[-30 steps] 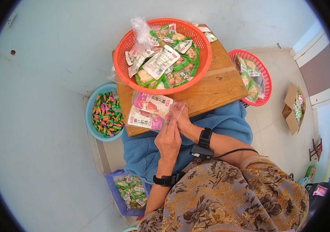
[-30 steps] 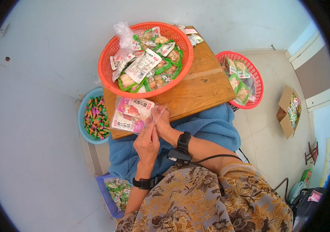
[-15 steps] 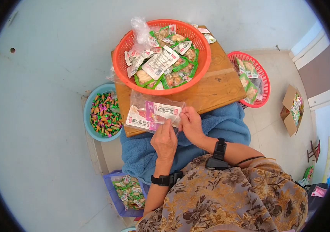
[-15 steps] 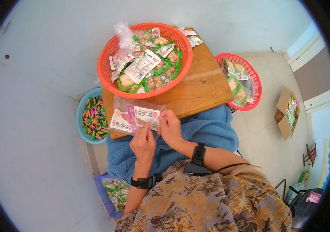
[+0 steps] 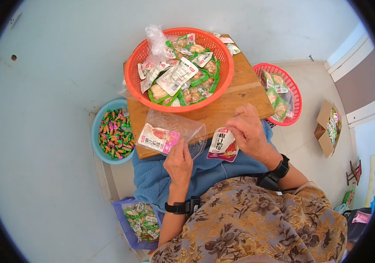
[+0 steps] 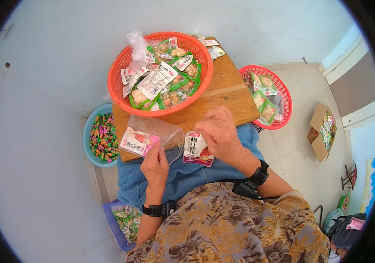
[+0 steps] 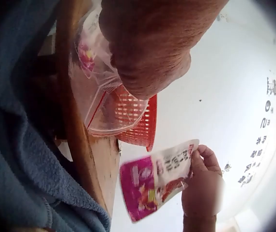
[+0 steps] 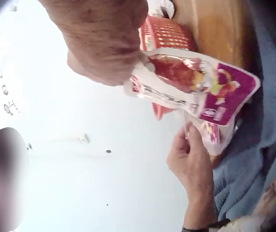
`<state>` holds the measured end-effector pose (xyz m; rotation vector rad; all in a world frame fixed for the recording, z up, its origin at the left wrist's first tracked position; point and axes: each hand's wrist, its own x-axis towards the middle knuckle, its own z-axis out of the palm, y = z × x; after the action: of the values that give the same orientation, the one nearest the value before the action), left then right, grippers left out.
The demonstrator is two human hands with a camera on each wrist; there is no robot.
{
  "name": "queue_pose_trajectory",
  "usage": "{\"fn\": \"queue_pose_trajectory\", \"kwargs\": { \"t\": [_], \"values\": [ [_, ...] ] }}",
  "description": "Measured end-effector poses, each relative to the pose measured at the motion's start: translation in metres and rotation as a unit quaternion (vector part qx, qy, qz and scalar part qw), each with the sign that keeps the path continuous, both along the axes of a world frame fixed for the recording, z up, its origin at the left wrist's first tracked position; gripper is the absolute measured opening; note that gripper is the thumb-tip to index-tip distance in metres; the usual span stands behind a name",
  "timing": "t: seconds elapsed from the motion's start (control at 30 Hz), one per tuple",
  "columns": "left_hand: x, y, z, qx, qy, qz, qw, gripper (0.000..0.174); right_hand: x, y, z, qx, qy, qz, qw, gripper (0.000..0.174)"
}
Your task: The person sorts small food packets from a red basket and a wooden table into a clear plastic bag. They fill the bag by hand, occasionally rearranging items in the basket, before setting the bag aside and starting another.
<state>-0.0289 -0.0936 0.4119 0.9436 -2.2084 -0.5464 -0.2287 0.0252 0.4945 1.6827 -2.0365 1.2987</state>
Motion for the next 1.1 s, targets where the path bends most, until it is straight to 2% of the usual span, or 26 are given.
{"fn": "queue_pose_trajectory", "kwargs": {
  "t": [0.07,0.1,0.13,0.17,0.2,0.27,0.33,0.4,0.43,0.5,0.53,0.6,0.73,0.83,0.93,0.97,1.03,1.1],
  "values": [
    [0.001,0.001,0.003,-0.004,-0.009,-0.010,1.000,0.019,-0.009,0.003,0.010,0.054,0.010,0.105,0.993,0.008],
    [0.001,0.001,0.004,-0.008,-0.017,-0.019,1.000,0.019,-0.012,0.008,0.009,0.053,0.009,0.106,0.993,0.008],
    [0.002,0.001,0.004,-0.009,-0.017,-0.020,1.000,0.019,-0.014,0.016,0.006,0.180,-0.022,0.173,0.968,0.006],
    [0.003,0.001,0.003,-0.008,-0.022,-0.020,1.000,0.019,-0.014,0.021,0.005,0.303,-0.053,0.235,0.922,0.005],
    [0.001,0.001,0.004,-0.007,-0.026,-0.021,0.999,0.018,-0.010,0.022,0.002,0.302,-0.053,0.233,0.923,0.005],
    [0.000,-0.001,0.002,-0.013,-0.013,-0.022,1.000,0.017,0.003,0.027,-0.011,0.334,-0.218,0.273,0.875,0.006],
    [-0.001,0.000,0.002,-0.018,-0.001,-0.020,1.000,0.016,0.010,0.033,-0.027,0.361,-0.238,0.261,0.863,0.011],
    [-0.002,-0.001,0.003,-0.024,-0.005,-0.019,1.000,0.013,0.018,0.039,-0.045,0.314,-0.404,0.183,0.840,0.021],
    [-0.001,-0.001,0.002,-0.022,-0.007,-0.018,1.000,0.013,0.021,0.044,-0.058,0.315,-0.406,0.183,0.838,0.021],
    [-0.002,-0.003,0.000,-0.066,0.001,-0.032,0.997,0.015,0.024,0.056,-0.080,0.271,-0.564,0.107,0.772,0.030],
    [-0.002,-0.003,0.000,-0.064,0.000,-0.035,0.997,0.015,0.025,0.062,-0.076,0.271,-0.566,0.104,0.772,0.030],
    [-0.003,-0.003,0.001,-0.070,0.014,-0.030,0.997,0.014,0.026,0.071,-0.064,0.365,-0.575,0.075,0.728,0.030],
    [0.000,-0.003,-0.002,-0.053,-0.011,-0.028,0.998,0.013,0.021,0.106,-0.098,0.302,-0.622,0.125,0.711,0.027],
    [-0.003,-0.002,-0.004,-0.058,0.011,-0.025,0.998,0.012,0.023,0.113,-0.075,0.436,-0.466,0.150,0.755,0.022],
    [-0.001,-0.002,-0.005,-0.048,-0.006,-0.021,0.999,0.013,0.030,0.118,-0.069,0.435,-0.428,0.146,0.779,0.020],
    [0.000,-0.002,-0.007,-0.052,-0.009,-0.020,0.998,0.012,0.030,0.120,-0.073,0.435,-0.429,0.146,0.778,0.020],
    [0.002,-0.002,-0.009,-0.052,-0.012,-0.021,0.998,0.012,0.029,0.126,-0.082,0.355,-0.520,0.123,0.767,0.019],
    [0.001,-0.002,-0.008,-0.057,-0.005,-0.035,0.998,0.012,0.021,0.113,-0.061,0.335,-0.524,0.105,0.776,0.020]
  ]
}}
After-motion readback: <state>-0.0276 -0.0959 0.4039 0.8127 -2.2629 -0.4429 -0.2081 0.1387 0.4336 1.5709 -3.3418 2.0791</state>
